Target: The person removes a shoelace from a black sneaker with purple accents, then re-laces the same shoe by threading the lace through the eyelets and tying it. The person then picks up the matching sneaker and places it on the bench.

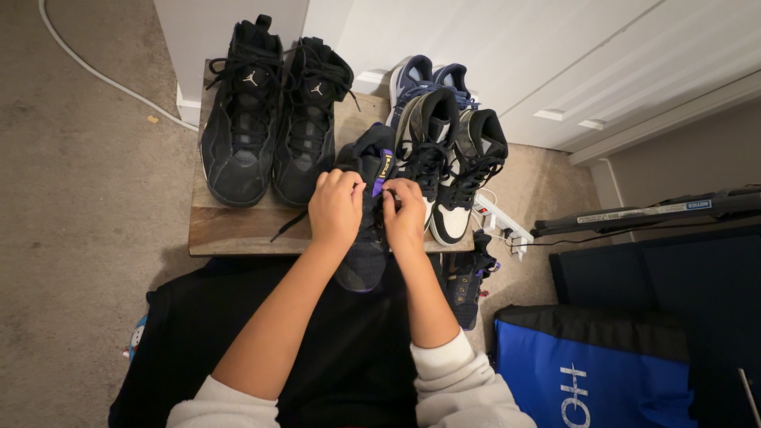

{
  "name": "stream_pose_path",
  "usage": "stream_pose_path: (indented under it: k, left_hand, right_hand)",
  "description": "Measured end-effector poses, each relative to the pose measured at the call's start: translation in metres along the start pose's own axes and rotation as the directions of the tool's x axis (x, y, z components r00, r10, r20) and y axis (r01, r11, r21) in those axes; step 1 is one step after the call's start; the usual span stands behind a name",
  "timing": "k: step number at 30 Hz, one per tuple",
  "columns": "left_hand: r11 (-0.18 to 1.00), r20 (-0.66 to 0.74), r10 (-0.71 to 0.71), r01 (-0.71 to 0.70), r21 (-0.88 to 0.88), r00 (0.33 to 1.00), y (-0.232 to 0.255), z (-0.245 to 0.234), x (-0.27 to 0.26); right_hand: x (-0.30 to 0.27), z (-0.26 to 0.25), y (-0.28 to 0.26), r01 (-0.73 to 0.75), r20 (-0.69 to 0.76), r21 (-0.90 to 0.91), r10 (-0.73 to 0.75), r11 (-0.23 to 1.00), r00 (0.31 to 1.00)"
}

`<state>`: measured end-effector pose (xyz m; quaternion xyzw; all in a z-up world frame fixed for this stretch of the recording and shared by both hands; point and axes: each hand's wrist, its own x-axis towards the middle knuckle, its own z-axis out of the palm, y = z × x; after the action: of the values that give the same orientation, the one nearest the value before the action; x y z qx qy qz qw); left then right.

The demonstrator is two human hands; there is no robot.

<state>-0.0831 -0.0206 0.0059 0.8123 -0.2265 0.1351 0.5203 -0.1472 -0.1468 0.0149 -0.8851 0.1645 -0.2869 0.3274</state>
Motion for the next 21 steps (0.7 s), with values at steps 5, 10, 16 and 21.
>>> stream_pose_path:
  k: [5, 10, 16, 21]
  left_hand:
    - [0.998, 0.031, 0.031, -0.033, 0.045, 0.999, 0.000, 0.002, 0.001]
    - [0.991, 0.062, 0.087, -0.093, 0.100, 0.994, 0.000, 0.007, 0.002]
    - [0.970, 0.111, 0.156, -0.174, 0.173, 0.981, -0.004, 0.003, 0.003]
    - [0.994, 0.104, 0.087, -0.094, 0.055, 0.991, -0.002, 0.001, 0.003]
  right_hand:
    - [0.000, -0.001, 0.003, -0.021, -0.003, -0.020, 0.021, 1.000, 1.000]
    - [-0.001, 0.000, 0.007, -0.001, 0.000, 0.051, 0.001, 0.999, 1.000]
    - [-0.001, 0.002, 0.013, 0.000, -0.012, 0.074, 0.001, 0.997, 1.000]
    - [-0.001, 0.001, 0.016, -0.025, 0.004, 0.085, 0.025, 0.996, 1.000]
